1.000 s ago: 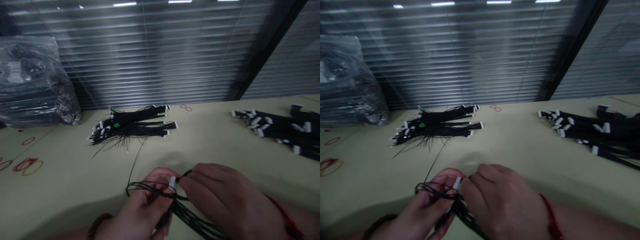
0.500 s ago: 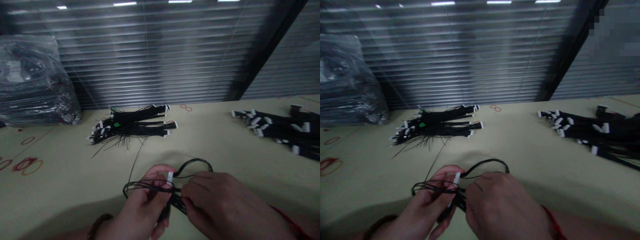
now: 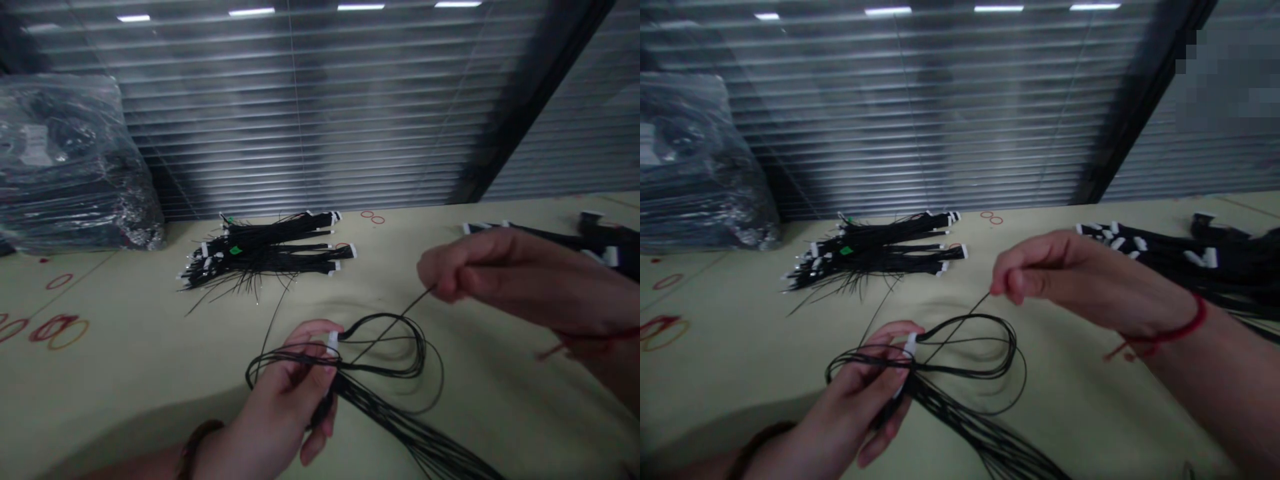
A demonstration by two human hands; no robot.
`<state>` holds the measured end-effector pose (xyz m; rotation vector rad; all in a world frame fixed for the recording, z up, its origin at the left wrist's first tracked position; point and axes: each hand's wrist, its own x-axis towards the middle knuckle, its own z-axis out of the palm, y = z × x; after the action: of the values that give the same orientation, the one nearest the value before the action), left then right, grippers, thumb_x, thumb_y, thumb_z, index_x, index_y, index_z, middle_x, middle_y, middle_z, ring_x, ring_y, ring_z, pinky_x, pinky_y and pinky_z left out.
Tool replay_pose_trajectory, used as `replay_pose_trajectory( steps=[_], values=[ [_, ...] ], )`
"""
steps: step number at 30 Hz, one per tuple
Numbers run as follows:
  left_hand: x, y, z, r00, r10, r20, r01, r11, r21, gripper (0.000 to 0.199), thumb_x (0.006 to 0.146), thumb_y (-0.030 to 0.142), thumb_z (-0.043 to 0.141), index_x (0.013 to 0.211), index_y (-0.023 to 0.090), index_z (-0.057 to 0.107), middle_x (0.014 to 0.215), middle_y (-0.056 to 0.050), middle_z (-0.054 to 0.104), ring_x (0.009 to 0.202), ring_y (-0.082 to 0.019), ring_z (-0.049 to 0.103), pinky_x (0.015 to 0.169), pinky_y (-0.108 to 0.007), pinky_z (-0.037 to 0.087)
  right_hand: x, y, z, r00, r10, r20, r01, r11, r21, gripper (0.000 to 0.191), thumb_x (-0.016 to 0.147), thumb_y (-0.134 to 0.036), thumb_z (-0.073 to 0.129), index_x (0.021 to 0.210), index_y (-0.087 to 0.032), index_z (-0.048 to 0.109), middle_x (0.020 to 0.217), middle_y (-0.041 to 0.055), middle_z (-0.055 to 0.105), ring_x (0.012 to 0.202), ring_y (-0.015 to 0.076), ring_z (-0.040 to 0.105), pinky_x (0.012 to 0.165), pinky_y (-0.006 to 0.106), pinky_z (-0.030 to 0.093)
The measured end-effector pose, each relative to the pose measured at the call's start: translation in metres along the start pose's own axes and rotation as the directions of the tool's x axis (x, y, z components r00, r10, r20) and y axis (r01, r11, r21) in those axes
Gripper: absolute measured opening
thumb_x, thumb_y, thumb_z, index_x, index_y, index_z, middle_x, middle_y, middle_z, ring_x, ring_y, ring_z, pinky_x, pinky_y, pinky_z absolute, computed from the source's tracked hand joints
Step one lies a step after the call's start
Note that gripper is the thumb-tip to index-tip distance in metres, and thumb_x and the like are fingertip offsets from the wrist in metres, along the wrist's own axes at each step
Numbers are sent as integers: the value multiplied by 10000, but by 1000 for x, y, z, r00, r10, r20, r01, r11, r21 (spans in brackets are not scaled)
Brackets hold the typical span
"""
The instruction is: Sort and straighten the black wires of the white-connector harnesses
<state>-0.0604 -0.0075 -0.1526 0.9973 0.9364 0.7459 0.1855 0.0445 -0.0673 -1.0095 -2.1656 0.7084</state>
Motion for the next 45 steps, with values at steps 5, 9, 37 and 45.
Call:
replay_pose_trajectory(
  steps=[5,9,37,45],
  values=[
    [2,-4,-2,1000,12,27,-12,1000,-23,452,856,517,545,1133,212,361,426,103,422,298,-40,230,262,-88,216,2,3,-27,866,230,-445,-112,955,276,529,723,-11,-120,433,93,309,1176,-124,476,975,133,495,452,318,212],
    [1,-4,-1,1000,18,22,-18,1000,-17,435,864,510,542,1128,214,363,426,109,403,304,-41,242,261,-80,227,-5,-12,-15,916,273,-293,-148,910,387,555,865,-167,106,526,0,512,937,-56,638,631,1,557,401,178,182],
    [-6,3,3,998,10,64,-1,990,-142,507,766,589,629,1045,238,393,437,99,443,290,-31,246,269,-81,245,-30,-37,68,993,-114,-28,103,963,-249,184,858,-79,418,785,-162,566,678,-29,547,612,87,494,583,212,375],
    [-7,0,4,997,14,73,-3,991,-136,477,756,592,638,1016,249,434,444,99,432,295,-32,247,274,-78,229,-33,-33,71,998,-60,14,62,950,-306,189,855,-103,420,769,-184,567,681,-28,553,623,110,501,597,243,367]
  ],
)
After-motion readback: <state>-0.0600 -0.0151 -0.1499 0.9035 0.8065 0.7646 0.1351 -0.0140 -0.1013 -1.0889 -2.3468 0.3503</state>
